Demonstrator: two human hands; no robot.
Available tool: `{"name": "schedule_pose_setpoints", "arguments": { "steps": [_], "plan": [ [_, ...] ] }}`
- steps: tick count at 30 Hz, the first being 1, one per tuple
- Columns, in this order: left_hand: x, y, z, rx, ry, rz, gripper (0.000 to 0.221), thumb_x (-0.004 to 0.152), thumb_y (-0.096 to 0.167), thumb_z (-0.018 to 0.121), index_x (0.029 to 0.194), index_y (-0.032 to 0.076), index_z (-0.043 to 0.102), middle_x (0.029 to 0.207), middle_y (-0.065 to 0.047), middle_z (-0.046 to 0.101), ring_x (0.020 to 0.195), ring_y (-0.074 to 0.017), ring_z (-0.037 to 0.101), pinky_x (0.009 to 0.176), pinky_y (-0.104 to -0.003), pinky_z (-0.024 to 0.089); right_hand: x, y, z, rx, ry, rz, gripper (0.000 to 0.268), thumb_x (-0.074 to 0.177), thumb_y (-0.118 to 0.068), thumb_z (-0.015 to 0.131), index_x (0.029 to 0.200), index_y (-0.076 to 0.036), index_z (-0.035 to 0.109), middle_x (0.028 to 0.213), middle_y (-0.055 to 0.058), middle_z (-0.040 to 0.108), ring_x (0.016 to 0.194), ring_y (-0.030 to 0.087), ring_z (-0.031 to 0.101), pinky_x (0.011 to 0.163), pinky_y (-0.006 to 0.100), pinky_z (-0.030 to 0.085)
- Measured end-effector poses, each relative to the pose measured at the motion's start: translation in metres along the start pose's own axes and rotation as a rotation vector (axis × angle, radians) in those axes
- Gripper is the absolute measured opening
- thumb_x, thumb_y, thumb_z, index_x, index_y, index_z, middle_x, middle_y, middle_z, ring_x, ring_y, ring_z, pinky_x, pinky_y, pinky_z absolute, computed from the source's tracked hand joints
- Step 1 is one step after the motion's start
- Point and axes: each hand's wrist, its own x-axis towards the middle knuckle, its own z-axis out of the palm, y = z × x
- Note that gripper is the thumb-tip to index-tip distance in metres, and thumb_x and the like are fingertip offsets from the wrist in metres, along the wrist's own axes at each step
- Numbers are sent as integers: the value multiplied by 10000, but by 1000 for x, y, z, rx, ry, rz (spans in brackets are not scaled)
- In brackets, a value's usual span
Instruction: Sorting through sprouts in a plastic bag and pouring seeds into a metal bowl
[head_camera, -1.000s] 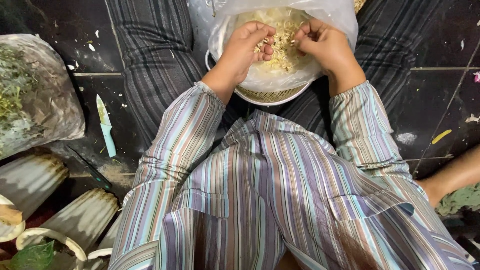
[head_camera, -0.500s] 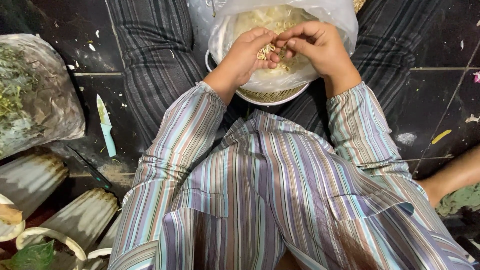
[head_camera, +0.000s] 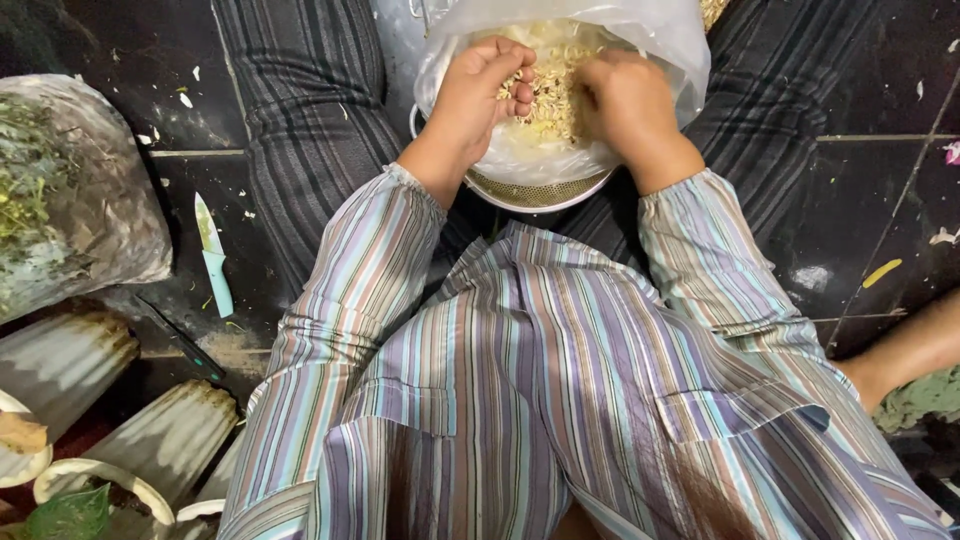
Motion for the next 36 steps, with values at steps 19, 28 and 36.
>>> {"name": "schedule_pose_setpoints", "arguments": {
  "steps": [19,28,36],
  "plan": [
    [-3,-5,5,111,49,-45,137,1007,141,582,959,41,661,842,-82,655,658,-185,628,631,-311,595,3,-6,-28,765,-87,-18,57,997,5,705,991,-49,724,990,88,721,924,208,666,878,346,521],
    [28,-64,-19,62,-95,-5,181,1017,230,545,1014,87,658,821,-46,650,672,-166,718,557,-311,634,4,2,22,853,193,-42,58,886,-109,773,929,-138,747,853,72,705,836,259,677,811,371,523],
    [7,-51,-7,-107,-36,-106,180,1011,163,533,1056,10,617,830,-114,671,660,-196,706,618,-294,620,-7,-49,-8,456,383,-229,148,836,-192,787,981,-179,767,1004,64,719,888,326,670,804,428,557]
  ]
}}
